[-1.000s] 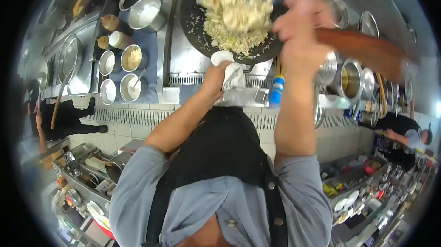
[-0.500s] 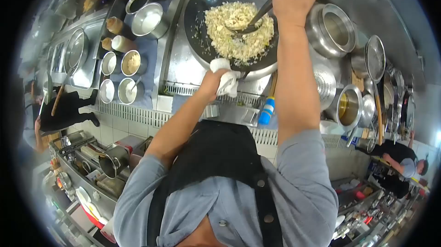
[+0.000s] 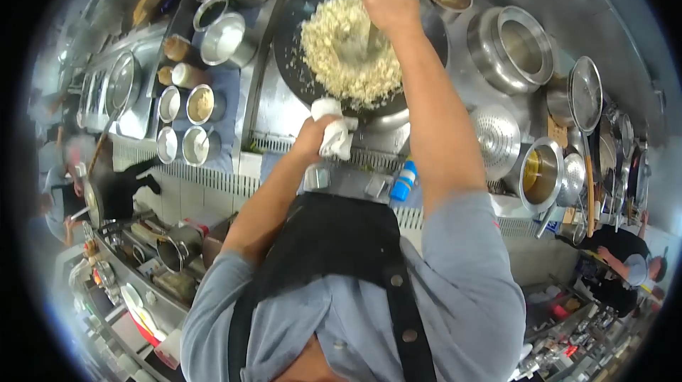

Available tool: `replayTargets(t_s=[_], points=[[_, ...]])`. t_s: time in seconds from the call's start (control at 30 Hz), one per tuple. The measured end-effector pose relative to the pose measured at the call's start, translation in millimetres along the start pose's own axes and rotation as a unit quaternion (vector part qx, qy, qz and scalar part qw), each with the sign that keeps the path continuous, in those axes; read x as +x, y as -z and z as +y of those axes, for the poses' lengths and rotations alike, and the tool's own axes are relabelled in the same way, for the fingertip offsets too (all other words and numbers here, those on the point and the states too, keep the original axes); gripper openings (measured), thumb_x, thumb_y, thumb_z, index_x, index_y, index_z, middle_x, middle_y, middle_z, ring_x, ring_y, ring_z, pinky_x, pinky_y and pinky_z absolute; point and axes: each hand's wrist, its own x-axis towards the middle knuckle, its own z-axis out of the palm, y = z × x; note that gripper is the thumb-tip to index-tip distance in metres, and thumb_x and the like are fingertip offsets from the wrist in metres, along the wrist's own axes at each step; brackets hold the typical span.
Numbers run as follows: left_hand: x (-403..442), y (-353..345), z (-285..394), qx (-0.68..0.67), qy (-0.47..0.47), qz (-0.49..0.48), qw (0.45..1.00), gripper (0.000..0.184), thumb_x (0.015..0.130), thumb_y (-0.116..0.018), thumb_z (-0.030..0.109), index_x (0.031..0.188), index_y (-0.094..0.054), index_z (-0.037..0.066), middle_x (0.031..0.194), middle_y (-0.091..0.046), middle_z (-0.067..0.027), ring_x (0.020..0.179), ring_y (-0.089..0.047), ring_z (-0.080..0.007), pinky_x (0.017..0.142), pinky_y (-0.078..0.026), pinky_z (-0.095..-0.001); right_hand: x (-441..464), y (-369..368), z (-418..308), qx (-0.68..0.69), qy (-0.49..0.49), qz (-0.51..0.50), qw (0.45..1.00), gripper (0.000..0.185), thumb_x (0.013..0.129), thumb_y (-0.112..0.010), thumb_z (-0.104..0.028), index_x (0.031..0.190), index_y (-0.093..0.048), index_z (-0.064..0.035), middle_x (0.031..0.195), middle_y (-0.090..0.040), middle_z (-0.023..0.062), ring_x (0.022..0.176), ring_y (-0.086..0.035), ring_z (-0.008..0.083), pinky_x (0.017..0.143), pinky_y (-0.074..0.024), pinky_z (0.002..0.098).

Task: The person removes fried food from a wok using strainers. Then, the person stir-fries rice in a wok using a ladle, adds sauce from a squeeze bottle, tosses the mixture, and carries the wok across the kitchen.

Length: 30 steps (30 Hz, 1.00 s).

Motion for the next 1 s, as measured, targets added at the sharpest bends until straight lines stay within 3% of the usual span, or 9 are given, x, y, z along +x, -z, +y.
replayTargets(t_s=[0.07,0.13,0.2,0.4,0.53,0.67,0.77,0.9,1.0], points=[[-5,3,1,0.025,0.02,0.002,0.999,0.034,0.094,-0.063,0.018,0.116,-0.063,-0.008,0.102,-0.074,-0.0189,0.087,-0.075,-0.0278,0.074,-0.062,-0.0416,12,16,-13,-0.064,-0.035,-0.035,0.997,0.01,0.095,-0.068,-0.008,0.09,-0.067,0.001,0.062,-0.056,0.0022,0.049,-0.048,0.0094,0.045,-0.0372,0.0267],[-3,-3,3,0.021,-0.018,0.027,0.999,0.033,0.094,-0.063,0.018,0.115,-0.064,-0.008,0.101,-0.074,-0.0187,0.086,-0.075,-0.0277,0.073,-0.062,-0.0413,20,37,-48,0.147,-0.035,0.061,0.987,0.014,0.095,-0.068,-0.008,0.086,-0.066,0.0028,0.059,-0.052,0.002,0.047,-0.045,0.01,0.045,-0.0345,0.0295],[-3,-3,0,-0.004,-0.045,0.023,0.999,0.034,0.093,-0.063,0.017,0.116,-0.063,-0.008,0.1,-0.074,-0.0178,0.085,-0.075,-0.0275,0.073,-0.062,-0.0414,13,47,-35,0.12,0.068,0.177,0.974,0.017,0.096,-0.066,-0.008,0.083,-0.063,0.0032,0.058,-0.049,0.0019,0.046,-0.043,0.0108,0.044,-0.0355,0.0302],[-19,-10,23,0.04,0.008,-0.019,0.999,0.036,0.092,-0.067,0.021,0.112,-0.066,-0.009,0.097,-0.074,-0.0163,0.082,-0.075,-0.0262,0.071,-0.061,-0.0401,1,29,-25,0.082,-0.044,0.065,0.994,0.023,0.098,-0.065,-0.012,0.08,-0.06,0.0026,0.058,-0.048,0.0027,0.045,-0.04,0.0112,0.046,-0.0374,0.0328],[-11,-7,11,0.024,-0.026,0.004,0.999,0.033,0.093,-0.066,0.022,0.109,-0.066,-0.007,0.095,-0.073,-0.0151,0.079,-0.074,-0.0254,0.068,-0.061,-0.0395,-15,39,-50,0.077,0.092,0.155,0.981,0.021,0.099,-0.066,-0.016,0.088,-0.061,0.0017,0.059,-0.048,0.0024,0.046,-0.039,0.0103,0.047,-0.0374,0.0308],[2,0,9,-0.006,-0.007,-0.033,0.999,0.029,0.093,-0.066,0.019,0.108,-0.065,-0.005,0.094,-0.073,-0.0144,0.079,-0.073,-0.0243,0.069,-0.061,-0.0385,-10,34,5,0.091,-0.007,0.067,0.994,0.021,0.097,-0.067,-0.016,0.091,-0.061,0.0037,0.058,-0.052,0.0047,0.046,-0.049,0.0123,0.044,-0.0411,0.0309],[-5,2,5,-0.008,-0.011,-0.039,0.999,0.027,0.094,-0.066,0.017,0.108,-0.065,-0.005,0.095,-0.073,-0.0145,0.079,-0.073,-0.024,0.069,-0.061,-0.0381,7,28,-51,-0.037,0.004,0.168,0.985,0.021,0.095,-0.067,-0.015,0.089,-0.059,0.0036,0.057,-0.051,0.0039,0.044,-0.046,0.0126,0.043,-0.0399,0.031],[-6,0,11,-0.008,-0.029,-0.031,0.999,0.03,0.094,-0.067,0.016,0.111,-0.064,-0.008,0.096,-0.072,-0.0153,0.08,-0.074,-0.0247,0.069,-0.061,-0.0382,15,38,-17,0.034,0.092,0.298,0.949,0.024,0.095,-0.067,-0.015,0.083,-0.056,0.002,0.055,-0.044,0.001,0.042,-0.04,0.0126,0.042,-0.0366,0.0314],[5,4,-1,0.01,-0.063,-0.021,0.998,0.034,0.093,-0.068,0.017,0.112,-0.064,-0.011,0.097,-0.073,-0.0162,0.082,-0.075,-0.0252,0.071,-0.062,-0.0387,22,34,3,0.068,-0.037,0.116,0.99,0.025,0.097,-0.068,-0.017,0.085,-0.056,0.0021,0.055,-0.044,0.0014,0.043,-0.04,0.0122,0.043,-0.0365,0.0316]])
